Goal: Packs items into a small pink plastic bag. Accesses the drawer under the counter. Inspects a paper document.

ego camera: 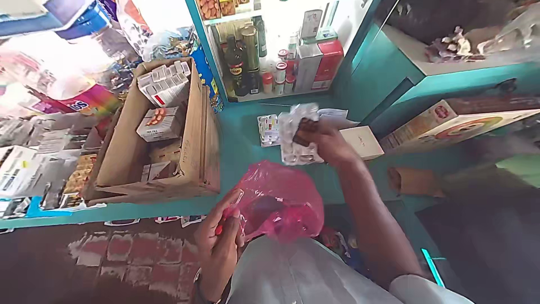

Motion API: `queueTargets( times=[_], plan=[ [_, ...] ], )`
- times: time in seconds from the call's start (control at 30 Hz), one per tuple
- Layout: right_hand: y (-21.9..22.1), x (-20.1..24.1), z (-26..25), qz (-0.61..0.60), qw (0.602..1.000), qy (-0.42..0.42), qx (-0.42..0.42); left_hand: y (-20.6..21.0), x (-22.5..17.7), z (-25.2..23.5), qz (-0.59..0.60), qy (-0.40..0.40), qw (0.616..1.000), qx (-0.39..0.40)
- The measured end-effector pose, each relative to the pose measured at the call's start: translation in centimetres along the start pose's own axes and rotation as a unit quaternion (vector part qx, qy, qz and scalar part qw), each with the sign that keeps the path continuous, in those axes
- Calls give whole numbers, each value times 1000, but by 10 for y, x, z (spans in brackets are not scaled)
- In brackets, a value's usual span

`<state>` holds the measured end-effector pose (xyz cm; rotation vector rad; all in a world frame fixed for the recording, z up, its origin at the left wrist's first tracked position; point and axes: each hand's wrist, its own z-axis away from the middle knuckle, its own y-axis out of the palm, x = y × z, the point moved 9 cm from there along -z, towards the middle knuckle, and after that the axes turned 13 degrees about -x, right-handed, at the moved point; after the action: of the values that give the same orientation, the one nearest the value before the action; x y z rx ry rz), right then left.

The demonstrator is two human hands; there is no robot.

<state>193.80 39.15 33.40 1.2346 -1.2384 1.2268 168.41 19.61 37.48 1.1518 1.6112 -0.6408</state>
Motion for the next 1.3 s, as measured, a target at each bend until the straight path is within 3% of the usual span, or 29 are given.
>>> queueTargets(
  times=[0.07,0.17,0.3,0.4,0.47,0.53,0.57,0.63,0.73,0.8,0.87,0.93,1.0,1.03,1.1,1.13,1.2,1.3],
  plan=[
    [37,-40,-22,77,995,54,37,-4,-12,4,-7,10,1000,1],
    [92,-75,-57,86,993,72,35,-5,-20,6,-14,7,1000,-3],
    [93,-61,-73,249,968,17,-14,-11,-25,3,-8,12,1000,-18],
    [76,2,-21,256,961,-103,24,-18,-25,6,3,11,999,-31],
    [81,27,36,154,958,-156,183,-22,-23,8,28,6,999,-23],
    [98,15,93,160,921,-166,313,-23,-23,12,80,-7,997,10],
    [108,0,117,182,910,-179,327,-24,-24,14,107,-11,994,31],
    [117,-30,144,165,921,-209,284,-31,-26,19,88,11,995,46],
    [102,-41,144,-161,960,-70,218,-53,-21,24,-70,83,994,5],
    [92,-37,140,-357,925,52,118,-53,4,31,-97,46,993,40],
    [98,-37,138,-425,893,137,57,-34,40,44,-107,-16,988,109],
    [111,-34,144,-372,920,110,57,-15,64,56,-95,-33,987,124],
    [113,-17,158,-201,969,-122,79,-10,74,56,-20,-60,995,75],
    [113,-7,169,-65,963,-252,65,-10,78,53,54,-116,991,41],
    [123,-8,185,110,925,-360,55,-8,84,52,174,-242,955,7],
    [127,-16,189,109,930,-345,63,-3,84,56,198,-293,935,28],
    [124,-29,194,-14,963,-265,41,4,83,70,219,-365,896,129],
    [91,-27,196,-99,970,-209,-78,-10,86,86,173,-349,885,255]
  ],
)
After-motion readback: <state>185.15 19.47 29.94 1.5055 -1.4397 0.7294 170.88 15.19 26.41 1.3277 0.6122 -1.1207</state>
